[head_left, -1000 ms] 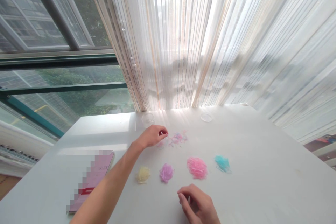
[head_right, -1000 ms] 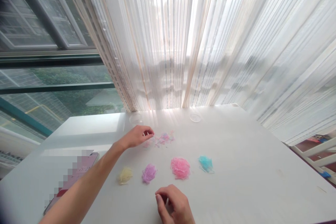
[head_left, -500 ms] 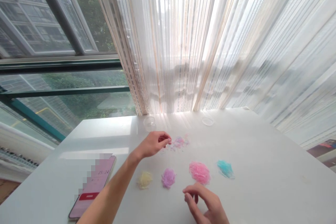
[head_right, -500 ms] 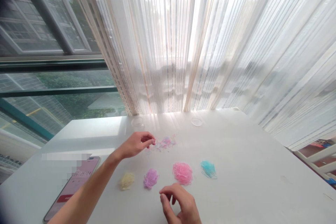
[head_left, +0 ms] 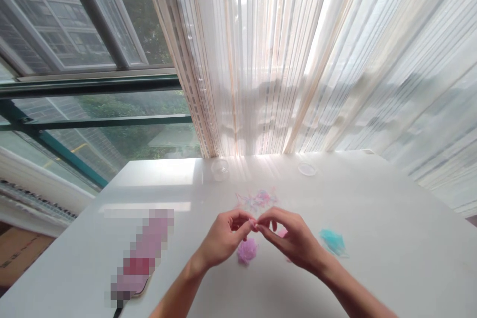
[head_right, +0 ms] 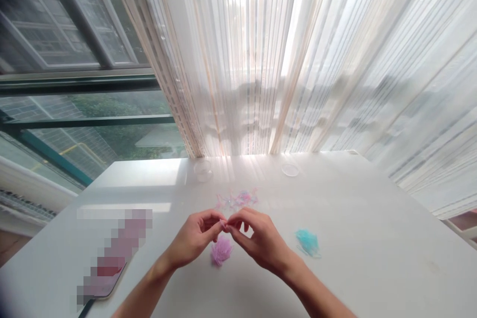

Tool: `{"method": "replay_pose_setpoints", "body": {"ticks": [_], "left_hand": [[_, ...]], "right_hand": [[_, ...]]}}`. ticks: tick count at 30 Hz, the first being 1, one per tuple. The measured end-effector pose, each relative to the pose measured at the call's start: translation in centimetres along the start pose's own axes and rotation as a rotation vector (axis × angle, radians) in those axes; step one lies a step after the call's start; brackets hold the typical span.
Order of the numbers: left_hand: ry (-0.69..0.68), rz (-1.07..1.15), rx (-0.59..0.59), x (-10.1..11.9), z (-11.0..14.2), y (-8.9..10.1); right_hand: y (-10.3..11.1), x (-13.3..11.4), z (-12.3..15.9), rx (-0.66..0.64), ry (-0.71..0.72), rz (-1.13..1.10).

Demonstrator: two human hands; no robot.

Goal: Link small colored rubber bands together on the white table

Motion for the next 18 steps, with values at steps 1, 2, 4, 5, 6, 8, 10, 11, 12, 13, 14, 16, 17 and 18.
{"method": "replay_pose_setpoints", "body": {"ticks": [1, 2, 4, 5, 6, 8, 10, 11, 12, 13, 14, 16, 17, 18], "left_hand": [[0.012, -0.005, -0.01, -0.2, -0.1, -0.1], [0.024, -0.016, -0.016, -0.4, -0.1, -0.3], [0.043, -0.053, -0.004, -0.8, 0.0, -0.4], [0.05, -0.076, 0.011, -0.9, 0.1, -0.3], [0.055, -0.095, 0.028, -0.9, 0.3, -0.3], [0.07, -0.105, 0.047, -1.0, 0.6, -0.1], [0.088, -0.084, 0.052, -1.0, 0.8, 0.1], [0.095, -0.071, 0.055, -1.1, 0.8, 0.1], [0.098, -0.059, 0.06, -1.1, 0.9, 0.1], [0.097, -0.05, 0.065, -1.2, 1.0, 0.2], [0.094, -0.041, 0.071, -1.2, 1.0, 0.2], [0.094, -0.028, 0.078, -1.4, 1.1, 0.3], [0.097, -0.026, 0.077, -1.5, 1.2, 0.3], [0.101, -0.028, 0.072, -1.5, 1.2, 0.3]], "right_hand": [[0.0, 0.2, 0.2, -0.003, -0.021, -0.008], [0.1, 0.4, 0.4, -0.004, -0.039, -0.015], [0.5, 0.7, 0.7, -0.001, -0.061, -0.022], [0.7, 0.9, 0.8, -0.002, -0.067, -0.024], [0.9, 1.1, 0.9, -0.008, -0.074, -0.028], [1.2, 1.4, 1.1, -0.021, -0.101, -0.051], [1.3, 1.7, 1.3, -0.024, -0.14, -0.091], [1.3, 1.8, 1.3, -0.021, -0.155, -0.11], [1.2, 1.8, 1.4, -0.02, -0.164, -0.125], [1.0, 1.7, 1.5, -0.021, -0.167, -0.138], [0.8, 1.6, 1.6, -0.025, -0.168, -0.151], [0.4, 1.5, 1.9, -0.027, -0.18, -0.172], [0.2, 1.4, 2.0, -0.026, -0.188, -0.184], [0.0, 1.4, 2.2, -0.026, -0.195, -0.196]]}}
Point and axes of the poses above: each hand's wrist, its own z-axis away from the middle knuckle, its own y-axis out of the back of the hand, x = y × z, the point moved 5 cm from there along -z, towards the middle knuckle, and after that the axes turned 14 degrees about y, right-handed, at the moved point
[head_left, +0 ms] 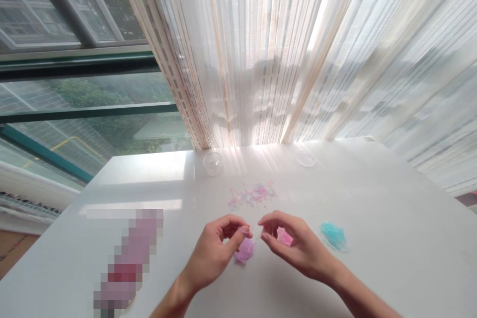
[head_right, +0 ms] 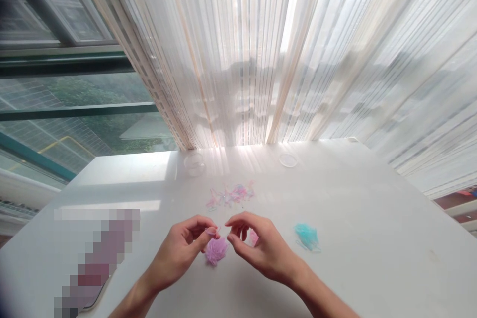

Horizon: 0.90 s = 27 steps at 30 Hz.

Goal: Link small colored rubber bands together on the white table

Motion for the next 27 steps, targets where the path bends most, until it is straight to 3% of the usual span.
{"method": "replay_pose_setpoints", "body": {"ticks": [11, 20, 27], "left_hand": [[0.085, 0.092, -0.124, -0.2, 0.3, -0.8], [0.101, 0.027, -0.026, -0.6, 0.1, -0.1], [0.119, 0.047, -0.051, -0.2, 0.4, -0.4]], "right_hand": [[-0.5, -1.1, 0.0, 0.011, 0.142, 0.064], [-0.1, -1.4, 0.2, 0.017, 0.195, 0.05], [-0.2, -1.7, 0.4, 0.019, 0.226, 0.039]]}}
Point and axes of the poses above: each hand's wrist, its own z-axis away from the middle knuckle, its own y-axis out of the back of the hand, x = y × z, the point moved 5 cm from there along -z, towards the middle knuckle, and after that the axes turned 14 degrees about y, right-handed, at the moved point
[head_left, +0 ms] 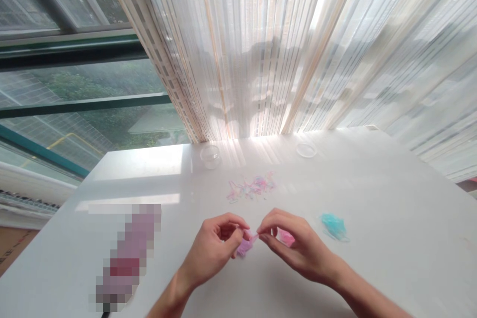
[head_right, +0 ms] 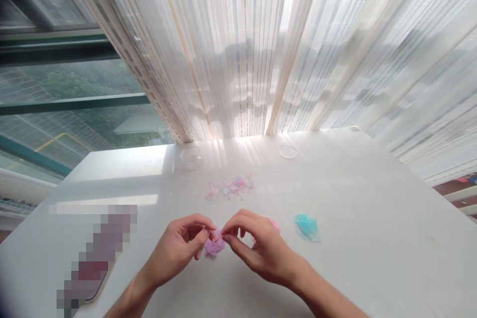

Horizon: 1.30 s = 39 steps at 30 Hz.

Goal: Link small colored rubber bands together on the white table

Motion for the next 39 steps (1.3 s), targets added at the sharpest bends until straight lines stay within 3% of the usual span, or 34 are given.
{"method": "replay_pose_setpoints", "body": {"ticks": [7, 14, 18, 25, 39], "left_hand": [[0.03, -0.051, -0.013, 0.4, 0.2, 0.4], [0.084, -0.203, -0.063, -0.1, 0.1, 1.2], [0.029, -0.307, -0.02, 0.0, 0.2, 2.1], [-0.24, -0.491, 0.063, 0.6, 0.3, 2.5], [-0.225, -0.676, -0.058, 0.2, 0.5, 1.2]], "right_hand": [[0.6, 0.6, -0.1, 0.038, 0.012, 0.086], [0.8, 0.7, -0.1, 0.029, 0.148, 0.246], [0.9, 0.7, -0.1, 0.007, 0.164, 0.295], [1.2, 0.9, -0.2, 0.019, 0.161, 0.304], [0.9, 1.1, 0.0, 0.013, 0.177, 0.309]]}}
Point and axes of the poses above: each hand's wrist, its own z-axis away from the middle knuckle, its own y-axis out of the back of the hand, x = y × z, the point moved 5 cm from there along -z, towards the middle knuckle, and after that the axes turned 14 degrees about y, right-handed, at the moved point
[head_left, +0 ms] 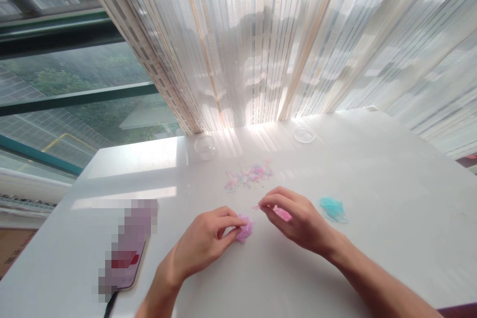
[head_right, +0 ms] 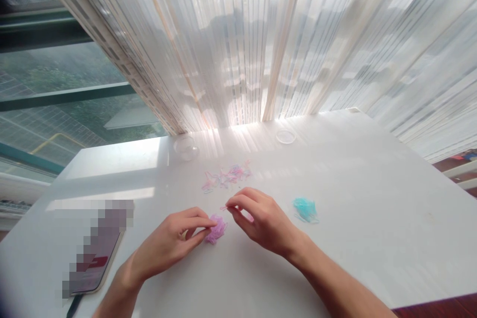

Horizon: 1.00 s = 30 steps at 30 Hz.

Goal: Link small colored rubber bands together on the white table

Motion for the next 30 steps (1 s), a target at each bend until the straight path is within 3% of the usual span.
{"method": "replay_pose_setpoints", "body": {"ticks": [12, 19, 24, 30], "left_hand": [[-0.023, -0.044, -0.04, 0.2, 0.4, 0.3], [0.1, -0.033, 0.014, -0.4, 0.2, 0.7], [0.041, 0.027, 0.009, -0.4, 0.1, 0.6], [0.01, -0.054, 0.049, -1.1, -0.1, 0.6]], "right_hand": [[0.0, 0.2, 0.2, 0.022, -0.011, -0.015], [-0.1, 0.1, 0.1, 0.019, 0.002, -0.012], [-0.1, 0.1, 0.1, 0.023, 0.003, -0.021], [-0.1, 0.1, 0.2, 0.022, 0.008, -0.017]]}}
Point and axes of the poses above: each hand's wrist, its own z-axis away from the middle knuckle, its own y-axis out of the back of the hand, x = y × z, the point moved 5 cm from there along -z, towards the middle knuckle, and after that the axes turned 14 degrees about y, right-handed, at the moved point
